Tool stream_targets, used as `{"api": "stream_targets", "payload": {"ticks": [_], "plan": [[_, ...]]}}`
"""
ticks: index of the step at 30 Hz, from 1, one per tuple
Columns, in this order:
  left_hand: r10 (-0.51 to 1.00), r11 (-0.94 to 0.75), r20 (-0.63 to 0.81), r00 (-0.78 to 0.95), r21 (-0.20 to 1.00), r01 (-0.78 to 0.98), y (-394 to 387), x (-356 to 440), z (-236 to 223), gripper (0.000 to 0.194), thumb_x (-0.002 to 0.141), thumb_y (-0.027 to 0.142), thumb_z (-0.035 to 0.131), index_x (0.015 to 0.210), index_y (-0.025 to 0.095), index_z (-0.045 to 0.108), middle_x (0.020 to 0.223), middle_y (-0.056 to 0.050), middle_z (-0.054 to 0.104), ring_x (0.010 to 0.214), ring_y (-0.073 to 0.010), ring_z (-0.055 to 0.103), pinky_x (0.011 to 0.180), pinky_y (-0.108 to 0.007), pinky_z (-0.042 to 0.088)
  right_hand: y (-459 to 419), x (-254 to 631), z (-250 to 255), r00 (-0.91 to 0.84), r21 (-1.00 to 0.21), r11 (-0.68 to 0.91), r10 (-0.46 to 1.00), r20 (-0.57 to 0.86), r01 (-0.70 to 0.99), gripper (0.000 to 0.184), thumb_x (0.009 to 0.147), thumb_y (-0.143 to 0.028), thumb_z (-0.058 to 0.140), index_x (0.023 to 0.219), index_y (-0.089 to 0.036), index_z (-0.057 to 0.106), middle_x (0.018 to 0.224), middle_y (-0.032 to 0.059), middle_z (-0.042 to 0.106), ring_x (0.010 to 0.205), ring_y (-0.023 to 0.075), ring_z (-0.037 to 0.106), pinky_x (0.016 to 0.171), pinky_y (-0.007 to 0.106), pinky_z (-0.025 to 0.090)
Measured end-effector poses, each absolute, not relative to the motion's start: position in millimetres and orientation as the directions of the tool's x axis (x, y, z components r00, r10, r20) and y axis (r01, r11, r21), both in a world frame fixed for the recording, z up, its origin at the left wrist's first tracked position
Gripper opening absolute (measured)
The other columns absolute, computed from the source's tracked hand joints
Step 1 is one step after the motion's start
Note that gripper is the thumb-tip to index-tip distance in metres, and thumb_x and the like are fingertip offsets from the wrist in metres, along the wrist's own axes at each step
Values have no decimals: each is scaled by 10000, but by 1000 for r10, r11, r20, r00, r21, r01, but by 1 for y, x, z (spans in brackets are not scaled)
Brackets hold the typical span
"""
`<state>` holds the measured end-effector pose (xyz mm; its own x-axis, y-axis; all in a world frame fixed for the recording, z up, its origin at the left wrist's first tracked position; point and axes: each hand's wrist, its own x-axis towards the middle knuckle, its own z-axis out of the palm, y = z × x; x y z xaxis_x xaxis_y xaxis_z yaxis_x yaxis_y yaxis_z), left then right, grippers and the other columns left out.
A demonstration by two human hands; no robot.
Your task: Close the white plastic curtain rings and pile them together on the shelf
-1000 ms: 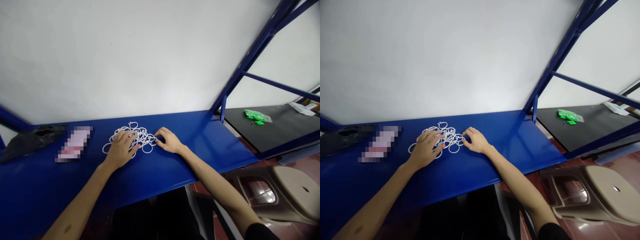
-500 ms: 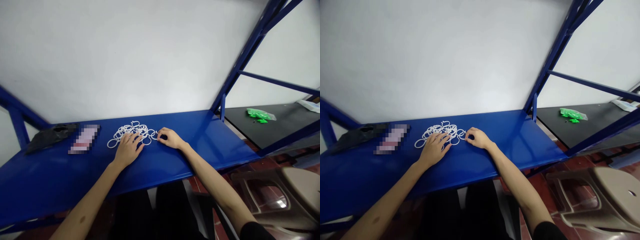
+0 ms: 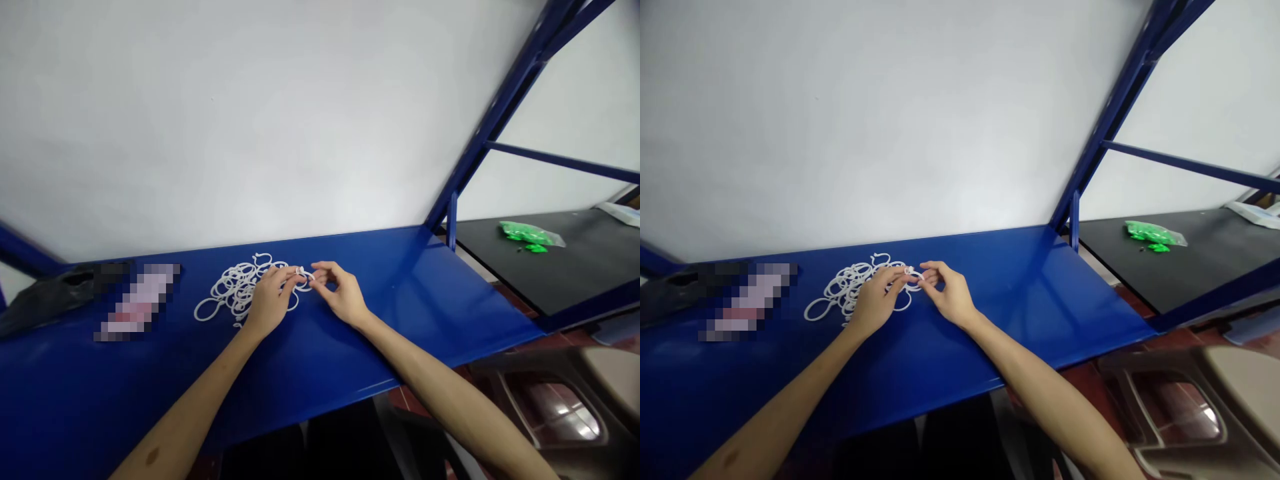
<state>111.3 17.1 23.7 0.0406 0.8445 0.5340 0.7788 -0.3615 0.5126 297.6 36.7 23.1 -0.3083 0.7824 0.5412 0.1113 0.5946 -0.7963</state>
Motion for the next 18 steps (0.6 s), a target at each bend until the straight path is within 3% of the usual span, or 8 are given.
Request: {"api": "stream_targets", "payload": {"ticks": [3, 7, 13, 18], "plan": [[857, -379, 516, 3, 624, 683, 9, 107, 25, 311, 977, 443, 466, 1039, 244, 697, 1008, -52, 722, 909, -209, 697, 812, -350, 549, 35, 294, 23, -314, -815, 567, 800, 511, 117, 186, 912, -351, 674, 1020, -202, 697, 912, 40, 736, 793, 157, 690, 771, 300, 571], [856, -423, 516, 41, 652, 629, 3, 107, 28, 229, 960, 403, 513, 961, 251, 684, 945, -32, 718, 890, -201, 695, 817, -344, 550, 34, 296, 26, -360, -786, 606, 766, 533, 125, 138, 937, -333, 651, 936, -212, 717, 878, 36, 716, 793, 164, 671, 745, 302, 542], [824, -472, 557, 104, 575, 668, 0, 111, 28, 176, 943, 257, 500, 888, 243, 666, 870, -27, 682, 861, -191, 657, 794, -331, 536, 28, 304, 34, -471, -712, 692, 671, 573, 120, 138, 981, -266, 581, 940, -227, 707, 900, 42, 695, 831, 169, 663, 785, 318, 539], [826, -480, 527, 197, 476, 737, 4, 103, 33, 194, 961, 329, 499, 993, 246, 671, 943, -45, 687, 930, -221, 629, 869, -395, 520, 36, 306, 35, -476, -623, 752, 638, 606, 215, 161, 1002, -260, 538, 998, -233, 696, 937, 47, 698, 872, 177, 661, 807, 324, 541]]}}
